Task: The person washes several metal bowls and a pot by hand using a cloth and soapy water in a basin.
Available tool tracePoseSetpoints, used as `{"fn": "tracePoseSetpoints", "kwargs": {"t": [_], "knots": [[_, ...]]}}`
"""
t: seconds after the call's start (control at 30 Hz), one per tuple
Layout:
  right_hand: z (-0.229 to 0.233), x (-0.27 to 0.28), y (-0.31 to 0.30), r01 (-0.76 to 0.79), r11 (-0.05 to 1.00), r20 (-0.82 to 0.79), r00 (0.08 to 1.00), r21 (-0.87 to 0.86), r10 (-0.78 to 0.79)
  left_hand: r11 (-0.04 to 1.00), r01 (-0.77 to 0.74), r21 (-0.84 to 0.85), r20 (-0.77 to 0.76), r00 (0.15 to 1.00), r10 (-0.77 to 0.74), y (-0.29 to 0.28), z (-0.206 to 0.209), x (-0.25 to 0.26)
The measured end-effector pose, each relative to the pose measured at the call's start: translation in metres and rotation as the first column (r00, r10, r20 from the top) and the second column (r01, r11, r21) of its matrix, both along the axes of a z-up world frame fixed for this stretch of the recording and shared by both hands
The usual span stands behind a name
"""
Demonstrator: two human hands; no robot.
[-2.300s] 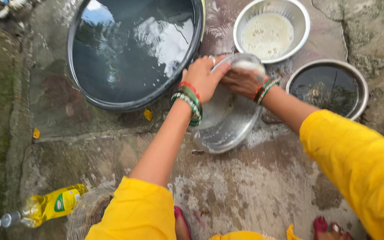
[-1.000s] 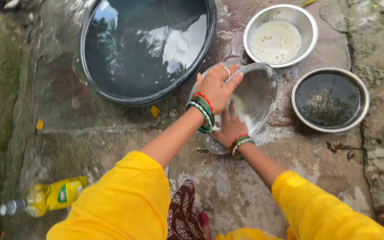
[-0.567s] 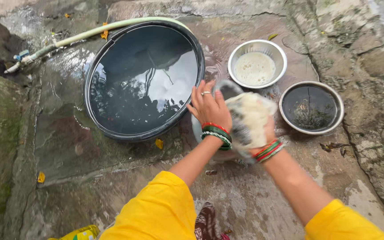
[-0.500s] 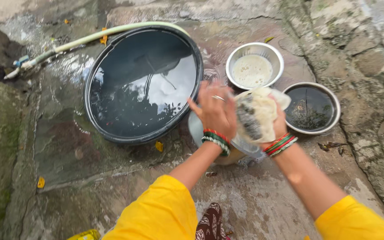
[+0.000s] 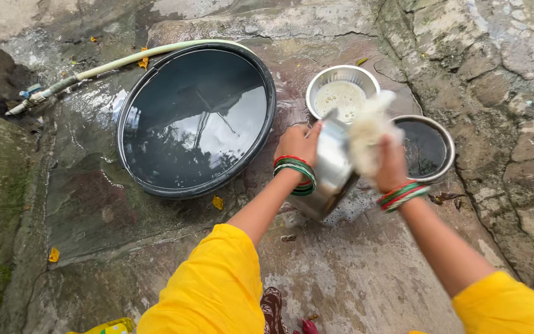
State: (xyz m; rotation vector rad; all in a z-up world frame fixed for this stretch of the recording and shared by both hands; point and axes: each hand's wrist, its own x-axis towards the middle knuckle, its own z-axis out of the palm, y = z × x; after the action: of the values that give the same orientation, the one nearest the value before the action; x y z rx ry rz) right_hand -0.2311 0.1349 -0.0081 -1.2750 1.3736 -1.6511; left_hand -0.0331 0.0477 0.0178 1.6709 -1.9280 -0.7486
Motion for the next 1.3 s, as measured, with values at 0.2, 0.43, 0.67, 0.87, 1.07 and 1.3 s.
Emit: {"fn": "tracePoseSetpoints", "kwargs": {"t": [0.2,0.43,0.67,0.87,1.07,1.3], "knots": [[0.025,0.086,0.006,0.162,0.977,-0.699,0.683,-0.136,-0.211,0.963,-0.156,0.22,-0.063,0.983,0.174,-0.005,-0.017,0.018],[0.022,0.115,-0.003,0.201,0.976,-0.789,0.584,-0.084,-0.189,0.983,-0.082,0.162,-0.096,0.99,0.099,-0.003,-0.008,0.027],[-0.028,0.027,-0.104,0.031,0.907,-0.363,0.922,0.42,0.136,0.998,0.005,0.063,-0.025,1.0,-0.004,0.02,0.0,0.049],[0.007,0.092,-0.042,0.198,0.949,-0.811,0.579,0.246,0.089,0.992,0.028,0.125,0.032,0.999,-0.032,0.007,-0.028,0.055],[0.037,0.163,0.03,0.084,0.992,-0.923,0.366,-0.095,-0.12,0.95,0.154,0.272,-0.003,0.987,-0.159,-0.01,-0.005,0.043],[-0.018,0.045,-0.049,0.327,0.944,-0.773,0.609,0.038,-0.18,0.966,0.257,0.023,-0.046,0.966,-0.256,-0.008,0.039,0.089]]}}
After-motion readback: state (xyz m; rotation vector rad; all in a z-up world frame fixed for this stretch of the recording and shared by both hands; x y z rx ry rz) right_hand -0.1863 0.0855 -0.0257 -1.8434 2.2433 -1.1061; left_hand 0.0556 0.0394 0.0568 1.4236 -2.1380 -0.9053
